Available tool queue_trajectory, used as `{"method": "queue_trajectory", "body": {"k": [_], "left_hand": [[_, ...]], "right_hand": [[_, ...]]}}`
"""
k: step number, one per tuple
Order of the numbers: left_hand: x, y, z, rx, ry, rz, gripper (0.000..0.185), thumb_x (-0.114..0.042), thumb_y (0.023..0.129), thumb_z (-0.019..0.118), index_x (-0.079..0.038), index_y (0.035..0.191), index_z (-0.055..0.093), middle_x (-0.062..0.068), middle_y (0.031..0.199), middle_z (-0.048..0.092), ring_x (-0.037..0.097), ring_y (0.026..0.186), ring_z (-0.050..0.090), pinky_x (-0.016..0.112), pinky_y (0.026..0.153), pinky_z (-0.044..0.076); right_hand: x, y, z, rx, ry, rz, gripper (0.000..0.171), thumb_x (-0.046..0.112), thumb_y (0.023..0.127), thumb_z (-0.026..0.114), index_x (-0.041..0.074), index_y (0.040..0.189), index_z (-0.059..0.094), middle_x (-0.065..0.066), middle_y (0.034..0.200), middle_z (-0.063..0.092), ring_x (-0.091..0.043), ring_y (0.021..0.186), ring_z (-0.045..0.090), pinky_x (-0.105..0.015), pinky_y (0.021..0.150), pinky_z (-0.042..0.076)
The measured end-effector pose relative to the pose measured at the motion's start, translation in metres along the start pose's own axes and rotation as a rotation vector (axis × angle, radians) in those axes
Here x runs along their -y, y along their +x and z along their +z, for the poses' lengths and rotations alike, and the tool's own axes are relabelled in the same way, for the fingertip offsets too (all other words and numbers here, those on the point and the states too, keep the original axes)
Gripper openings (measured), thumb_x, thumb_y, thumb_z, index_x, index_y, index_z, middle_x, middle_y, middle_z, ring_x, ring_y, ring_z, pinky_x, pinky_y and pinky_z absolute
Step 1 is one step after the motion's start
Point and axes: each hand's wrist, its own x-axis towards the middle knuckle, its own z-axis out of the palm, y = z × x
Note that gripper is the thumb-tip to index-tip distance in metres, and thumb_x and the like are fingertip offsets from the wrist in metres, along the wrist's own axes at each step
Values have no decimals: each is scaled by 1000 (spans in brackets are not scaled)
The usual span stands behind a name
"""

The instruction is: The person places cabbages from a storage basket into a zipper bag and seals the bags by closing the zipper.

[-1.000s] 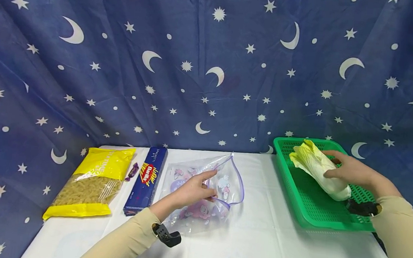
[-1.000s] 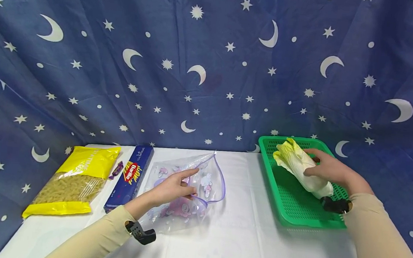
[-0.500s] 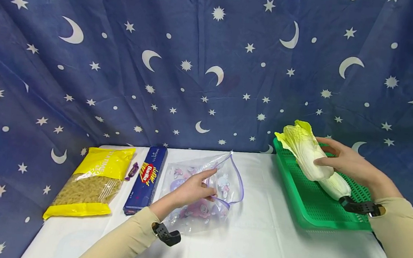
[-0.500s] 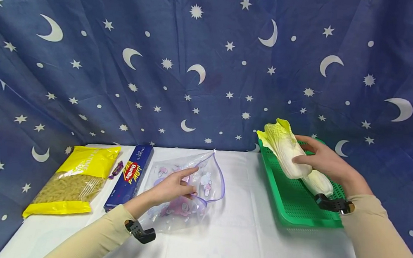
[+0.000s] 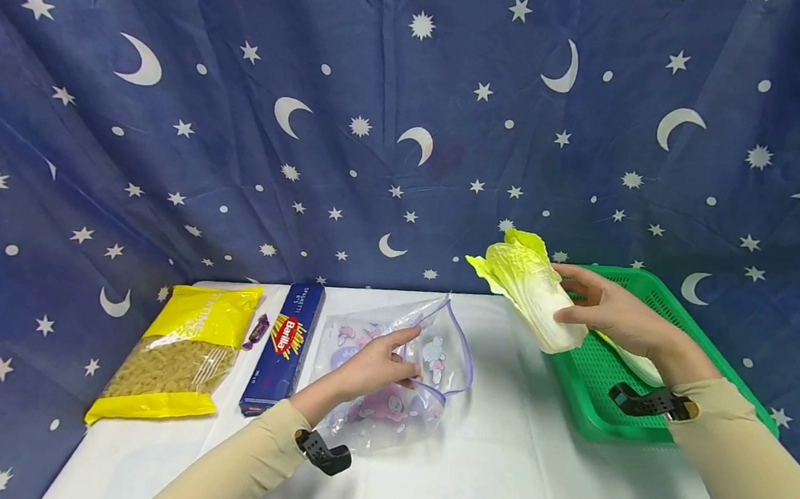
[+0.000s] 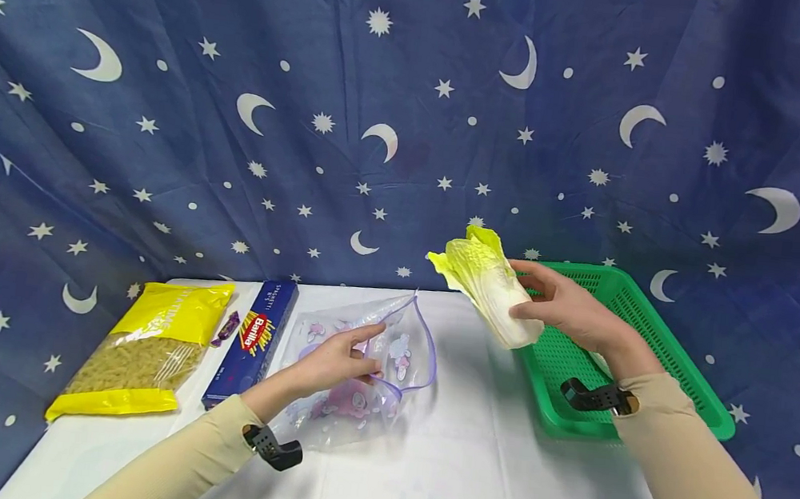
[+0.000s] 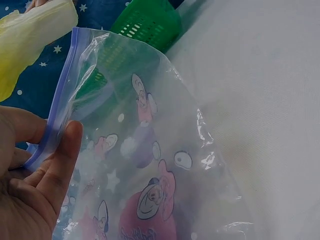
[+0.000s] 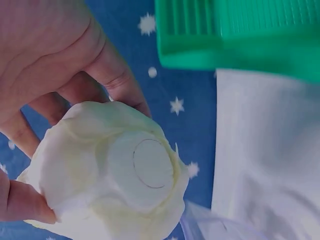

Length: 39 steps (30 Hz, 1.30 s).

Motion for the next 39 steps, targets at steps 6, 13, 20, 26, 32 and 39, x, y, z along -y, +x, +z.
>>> {"method": "queue_trajectory", "body": {"k": [6,13,20,26,32,39], "left_hand": [[2,2,0,-4,-25,-6,78,-10,94,70,-3,160,30,7,90,76,22,82,75,33,86,59],[0,3,-2,-19,-33,-34,79,-13,94,71,-6,161,30,6,87,76,35,89,74,36,90,57],[1,5,-3,-35,-54,-28,77,-14,95,71,-7,161,31,7,90,76,32,89,74,38,93,57],[1,5,-5,-34,-134,-15,78,-12,96,70,-4,161,29,15,103,75,26,89,75,35,91,58],[3,6,-6,-23,-164,-14,80,-10,95,70,-5,162,26,11,95,76,25,89,75,34,90,59],[5,8,-4,-16,-138,-29,81,-11,92,70,-11,163,29,11,87,75,28,89,74,38,94,57]], "right_hand": [[-4,11,22,50,58,-34,85,11,95,72,11,164,21,-21,159,31,-27,132,48,-34,94,54],[-18,19,44,78,64,-67,84,12,95,73,10,163,24,-19,163,27,-41,149,24,-34,104,48],[-39,26,63,150,164,-90,81,6,94,70,8,162,26,-19,154,40,-28,127,53,-38,95,55],[-52,25,73,189,163,-68,77,6,93,73,14,160,35,-14,157,37,-36,124,52,-42,91,56],[-59,24,78,212,55,-70,72,11,93,74,19,157,42,-13,154,40,-37,121,51,-43,91,55],[-59,23,84,164,-211,-19,67,14,90,74,33,150,52,-5,146,50,-30,116,51,-39,91,50]]}}
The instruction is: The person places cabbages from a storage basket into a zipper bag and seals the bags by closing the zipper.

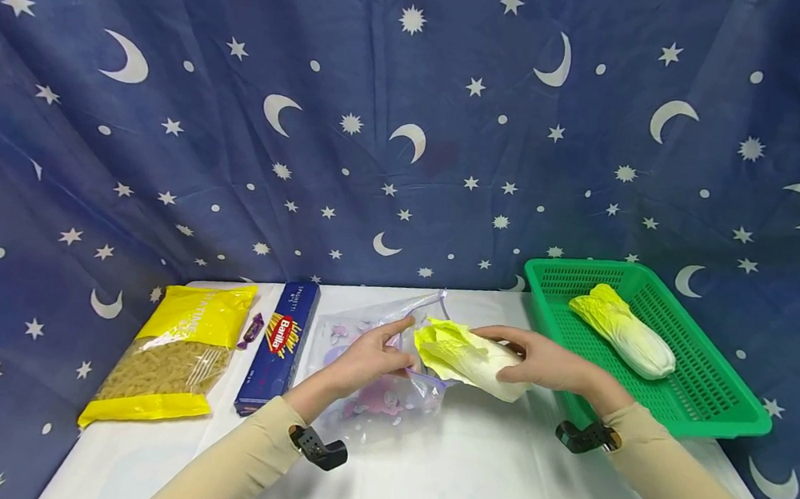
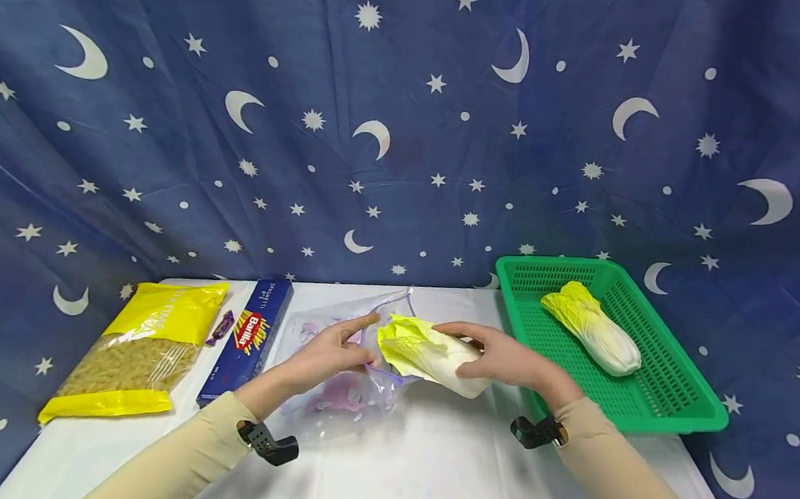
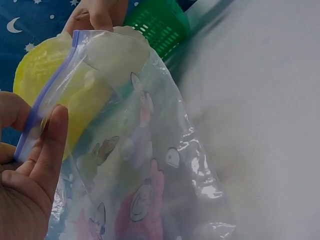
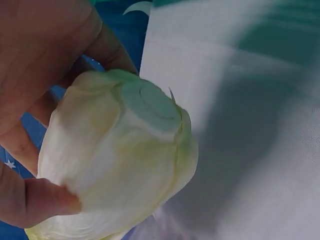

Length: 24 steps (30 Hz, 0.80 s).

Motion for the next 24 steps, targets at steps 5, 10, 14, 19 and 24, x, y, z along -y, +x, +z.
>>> {"method": "queue_trajectory", "body": {"k": [5,10,14,19,24], "left_hand": [[-3,-2,0,-14,35,-11,82,-10,90,69,-13,163,30,11,83,73,36,91,73,38,93,57],[-6,-2,1,-2,43,20,82,-8,89,68,-10,162,30,10,81,73,28,84,72,35,88,59],[-6,-2,2,14,73,43,83,-7,88,67,-10,162,31,10,81,73,31,84,72,33,84,58],[-8,-2,4,17,136,75,81,-6,88,66,-11,161,32,15,103,72,36,82,70,41,79,58],[-13,-4,7,22,189,115,79,-4,89,63,-10,161,32,9,155,46,25,75,67,45,75,59]], "right_hand": [[6,1,5,-15,-93,16,67,9,87,71,34,147,55,-5,150,49,-28,119,49,-42,95,46],[8,3,8,-2,-204,-14,66,5,87,69,29,147,56,-5,152,49,-26,124,49,-45,100,45],[10,6,11,12,-312,-52,67,4,85,69,25,147,57,-3,144,54,-23,117,52,-43,95,47],[16,11,12,20,-443,-101,66,6,80,70,22,144,61,1,130,60,-19,104,54,-38,86,49],[24,18,12,32,-560,-103,63,13,79,72,20,141,64,0,122,61,-17,97,54,-36,81,50]]}}
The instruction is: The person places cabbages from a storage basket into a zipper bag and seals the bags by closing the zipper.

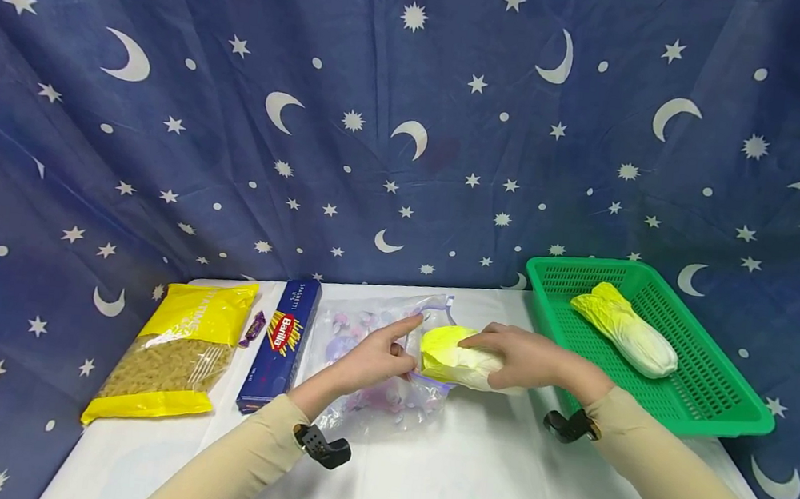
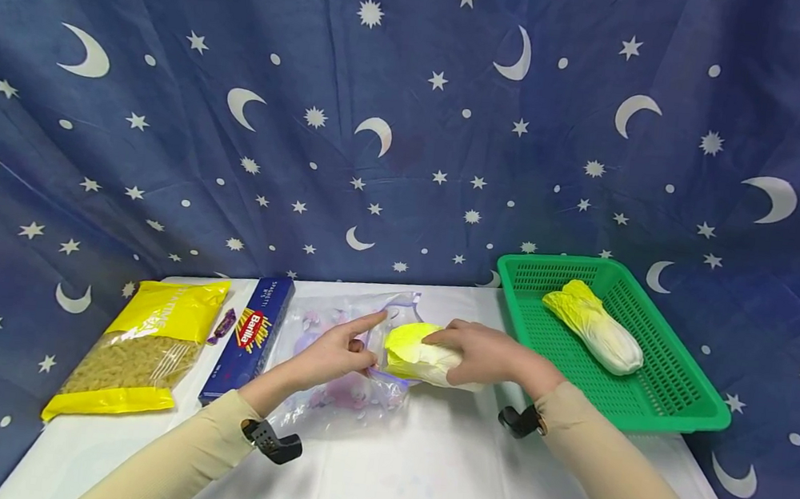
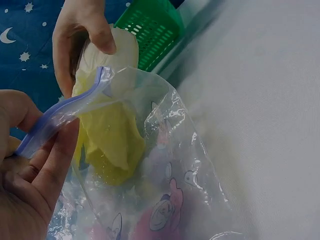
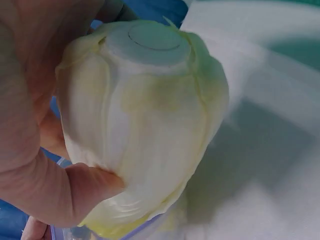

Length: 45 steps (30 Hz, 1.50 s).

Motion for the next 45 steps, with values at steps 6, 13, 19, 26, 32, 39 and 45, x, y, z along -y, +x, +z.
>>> {"method": "queue_trajectory", "body": {"k": [6,13,19,26,32,39,45], "left_hand": [[-3,1,6,16,44,15,78,-2,90,63,-12,161,32,5,166,29,18,73,65,38,70,60],[-3,3,13,7,92,19,80,0,88,63,-12,161,32,4,167,27,14,69,63,27,61,55],[-3,4,14,11,95,23,80,-1,89,63,-13,161,31,1,167,27,15,70,65,32,62,57],[-1,5,15,11,51,22,83,-1,89,64,-14,163,29,-2,168,25,16,73,67,48,69,60],[1,6,18,-5,-5,22,83,1,89,65,-14,162,28,-2,168,23,16,75,65,45,75,61],[1,7,21,-21,-26,9,83,-1,91,65,-13,163,25,-1,169,20,17,80,70,43,76,61],[-1,7,23,-34,-14,4,82,-4,93,65,-10,163,24,2,170,17,16,79,70,42,75,60]], "right_hand": [[6,11,-6,33,40,76,63,19,80,71,19,143,63,-2,122,60,-19,95,54,-37,80,49],[7,18,-8,6,179,138,62,21,83,70,13,143,61,-8,128,61,-23,100,54,-38,85,48],[0,19,-9,-31,373,206,60,25,85,70,11,143,60,-9,128,62,-25,102,57,-36,85,50],[0,21,-7,-66,567,279,60,27,90,67,6,146,55,-16,126,60,-26,97,59,-35,78,52],[1,24,-4,-59,741,366,64,30,94,67,5,150,49,-14,111,65,-22,83,64,-33,65,56],[3,25,-3,-79,879,426,66,31,95,66,2,151,45,-15,113,62,-23,88,63,-36,69,58],[0,26,0,-71,996,457,66,29,95,66,-1,150,45,-15,112,62,-22,87,64,-36,70,60]]}}
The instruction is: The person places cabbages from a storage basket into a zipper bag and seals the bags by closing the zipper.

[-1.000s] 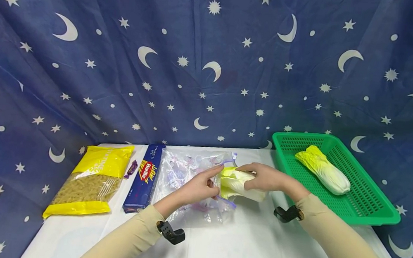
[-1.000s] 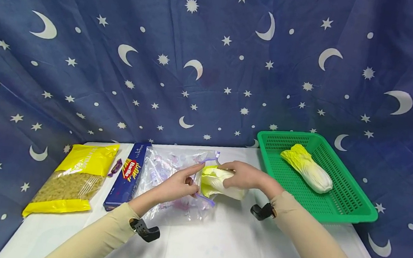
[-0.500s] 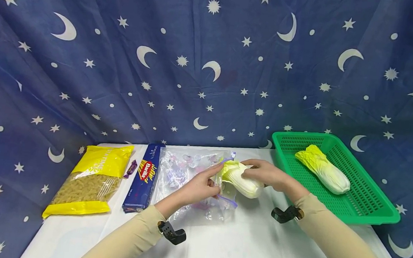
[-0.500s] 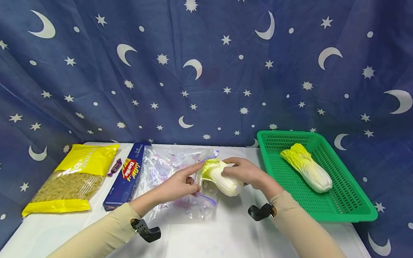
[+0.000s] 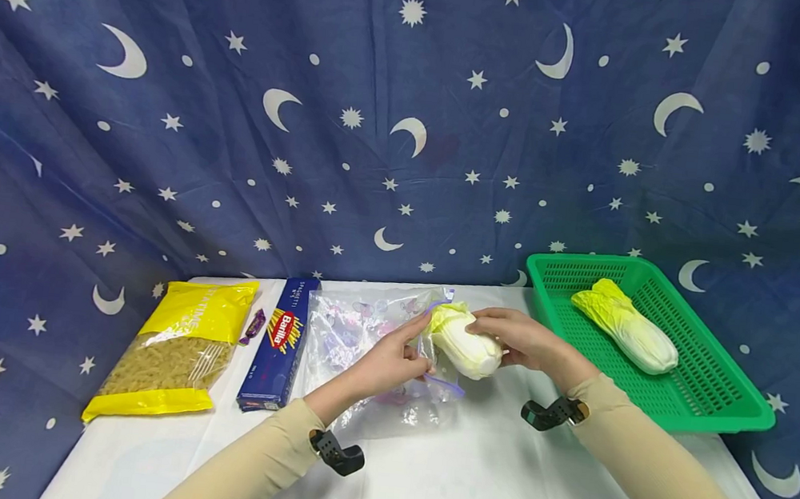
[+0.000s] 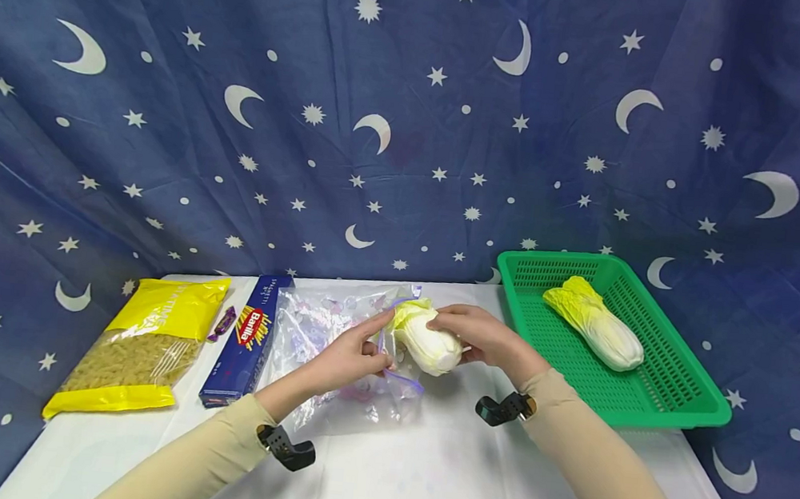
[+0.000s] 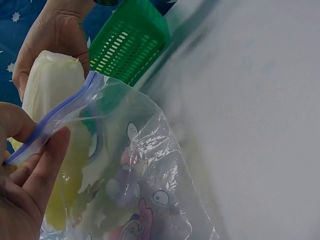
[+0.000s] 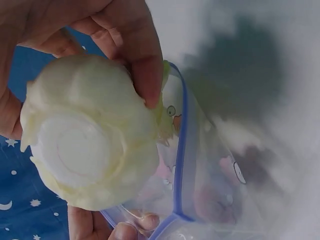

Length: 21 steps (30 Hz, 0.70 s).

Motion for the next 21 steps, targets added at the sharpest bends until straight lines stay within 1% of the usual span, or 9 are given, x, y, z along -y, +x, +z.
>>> {"method": "queue_trajectory", "body": {"k": [3,7,9,13,16,19,21], "left_hand": [[1,1,1,-2,10,-1,82,-6,93,66,-11,163,23,3,170,16,16,78,70,37,70,59],[2,1,3,6,-8,1,84,-5,93,66,-13,164,22,4,170,14,17,80,72,42,70,59],[2,1,5,11,-21,-2,85,-4,93,66,-14,164,21,5,170,13,17,82,72,46,74,60],[0,1,8,18,-50,-17,87,-3,93,66,-14,165,19,3,170,13,18,84,74,54,80,59],[0,2,10,21,-69,-27,88,-3,93,67,-13,165,18,2,170,14,18,86,74,56,81,58],[1,2,11,27,-84,-36,88,-5,93,67,-13,165,18,0,170,15,19,89,73,50,78,59],[1,1,11,29,-93,-38,88,-6,93,68,-13,165,18,1,170,17,22,91,73,42,74,60]], "right_hand": [[-3,2,-1,13,54,24,64,29,96,64,-2,148,44,-14,110,62,-22,86,66,-36,71,62],[-4,3,-1,17,103,45,58,30,99,62,-3,144,44,-12,106,63,-21,85,68,-35,70,63],[-5,4,0,15,123,52,56,30,99,62,-2,140,44,-12,105,63,-20,84,68,-34,70,63],[-7,6,3,12,174,63,52,29,99,61,-2,136,41,-16,107,59,-20,83,67,-33,71,63],[-8,7,7,17,208,64,51,26,100,60,-4,136,40,-19,109,57,-21,83,67,-33,72,63],[-9,9,10,19,230,64,49,25,100,60,-5,135,43,-20,108,57,-21,83,67,-31,71,63],[-10,10,12,22,225,58,48,25,100,60,-5,134,44,-20,107,57,-20,81,67,-29,69,62]]}}
